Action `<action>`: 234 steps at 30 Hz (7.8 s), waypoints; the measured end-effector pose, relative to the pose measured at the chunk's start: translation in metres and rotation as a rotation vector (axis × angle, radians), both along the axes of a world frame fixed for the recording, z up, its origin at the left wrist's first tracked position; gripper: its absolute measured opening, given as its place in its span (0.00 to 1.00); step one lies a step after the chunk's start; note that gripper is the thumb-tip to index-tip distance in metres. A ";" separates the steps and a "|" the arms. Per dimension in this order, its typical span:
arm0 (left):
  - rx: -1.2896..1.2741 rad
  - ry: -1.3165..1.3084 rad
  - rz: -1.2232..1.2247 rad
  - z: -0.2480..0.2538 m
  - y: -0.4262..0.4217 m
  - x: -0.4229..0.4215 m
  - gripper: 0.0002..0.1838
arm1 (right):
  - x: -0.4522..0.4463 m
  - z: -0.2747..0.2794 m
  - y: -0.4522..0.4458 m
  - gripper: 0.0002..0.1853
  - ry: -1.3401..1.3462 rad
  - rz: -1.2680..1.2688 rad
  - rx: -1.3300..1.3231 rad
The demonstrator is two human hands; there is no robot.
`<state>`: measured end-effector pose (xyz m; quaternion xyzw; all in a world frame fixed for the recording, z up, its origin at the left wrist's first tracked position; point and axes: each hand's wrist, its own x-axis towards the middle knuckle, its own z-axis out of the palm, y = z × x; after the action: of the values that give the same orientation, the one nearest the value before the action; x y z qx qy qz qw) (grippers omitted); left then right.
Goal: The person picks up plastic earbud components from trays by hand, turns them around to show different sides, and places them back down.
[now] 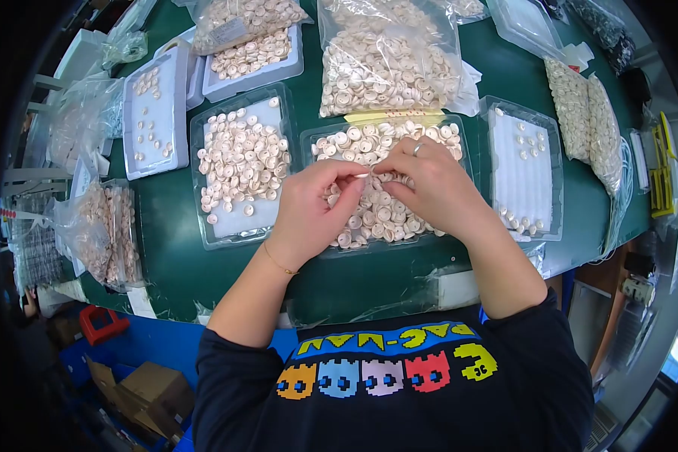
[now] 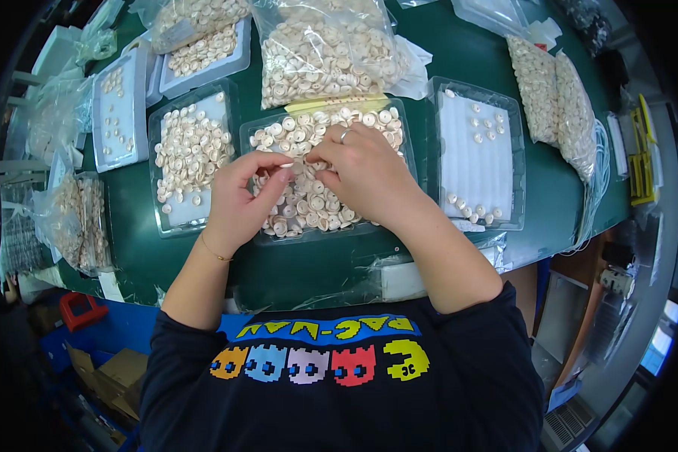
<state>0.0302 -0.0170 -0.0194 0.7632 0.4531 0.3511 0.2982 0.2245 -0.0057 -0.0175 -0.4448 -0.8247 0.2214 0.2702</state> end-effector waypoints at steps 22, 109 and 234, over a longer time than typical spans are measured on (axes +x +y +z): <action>-0.673 -0.636 0.010 0.006 -0.009 -0.004 0.08 | -0.002 0.021 -0.009 0.05 0.412 -0.075 -0.396; -0.269 -0.712 0.420 0.018 0.023 -0.041 0.09 | 0.006 0.010 0.001 0.07 0.491 -0.209 -0.114; -0.955 -1.123 -0.308 0.020 -0.023 -0.002 0.07 | -0.004 0.024 -0.023 0.08 1.407 0.235 -1.275</action>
<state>0.0287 -0.0398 0.0005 0.3118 0.2243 0.4072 0.8287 0.2209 -0.0283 0.0064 -0.1876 -0.2372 0.8712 0.3868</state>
